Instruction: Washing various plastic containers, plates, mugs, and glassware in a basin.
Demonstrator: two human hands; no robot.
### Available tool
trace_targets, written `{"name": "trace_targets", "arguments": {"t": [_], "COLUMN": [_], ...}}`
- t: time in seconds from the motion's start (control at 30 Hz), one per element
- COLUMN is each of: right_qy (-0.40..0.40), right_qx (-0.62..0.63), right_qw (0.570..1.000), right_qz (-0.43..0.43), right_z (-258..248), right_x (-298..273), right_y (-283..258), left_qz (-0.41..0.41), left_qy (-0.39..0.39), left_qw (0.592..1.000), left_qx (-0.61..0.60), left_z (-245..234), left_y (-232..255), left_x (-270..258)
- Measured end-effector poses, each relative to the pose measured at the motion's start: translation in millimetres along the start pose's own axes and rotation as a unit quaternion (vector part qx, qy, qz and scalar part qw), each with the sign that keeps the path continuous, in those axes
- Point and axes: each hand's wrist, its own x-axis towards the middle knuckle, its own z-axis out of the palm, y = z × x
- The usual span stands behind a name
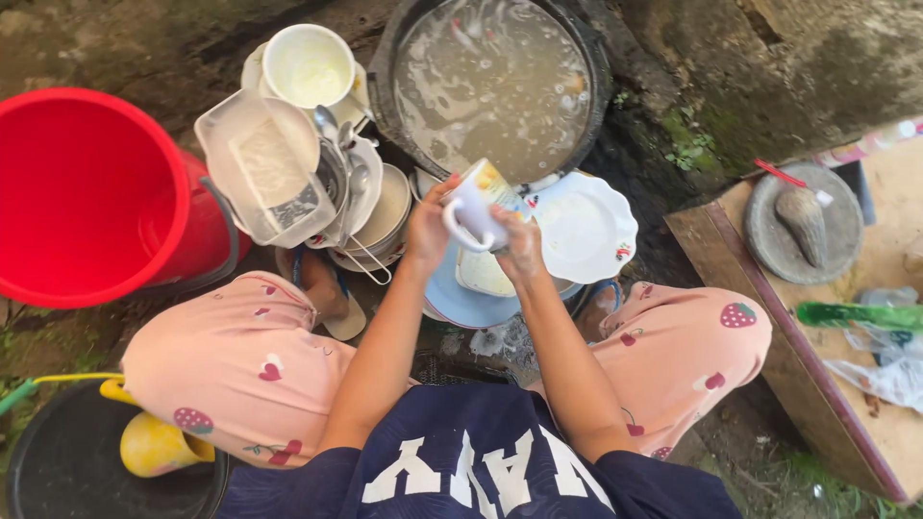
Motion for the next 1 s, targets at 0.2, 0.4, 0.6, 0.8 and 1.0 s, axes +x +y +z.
{"name": "trace_targets", "arguments": {"t": [0.2, 0.4, 0.6, 0.8, 1.0], "right_qy": [-0.026, -0.054, -0.056, -0.079, -0.022], "right_qx": [-0.468, 0.222, 0.015, -0.499, 0.013], "right_qw": [0.883, 0.968, 0.998, 0.841, 0.999], "right_qz": [-0.025, 0.101, -0.02, -0.193, 0.036], "right_z": [10, 7, -6, 14, 10], "right_x": [-22, -26, -10, -36, -23], "right_y": [-8, -12, 7, -10, -12], "left_qz": [-0.267, -0.015, 0.089, -0.305, -0.142], "left_qy": [0.057, -0.077, -0.109, 0.184, 0.07], "left_qw": [0.942, 0.935, 0.934, 0.921, 0.983], "left_qx": [0.194, 0.345, 0.329, 0.159, 0.088], "left_z": [20, 32, 17, 59, 17], "left_y": [27, 21, 12, 34, -17], "left_x": [5, -6, -1, -2, -9]}}
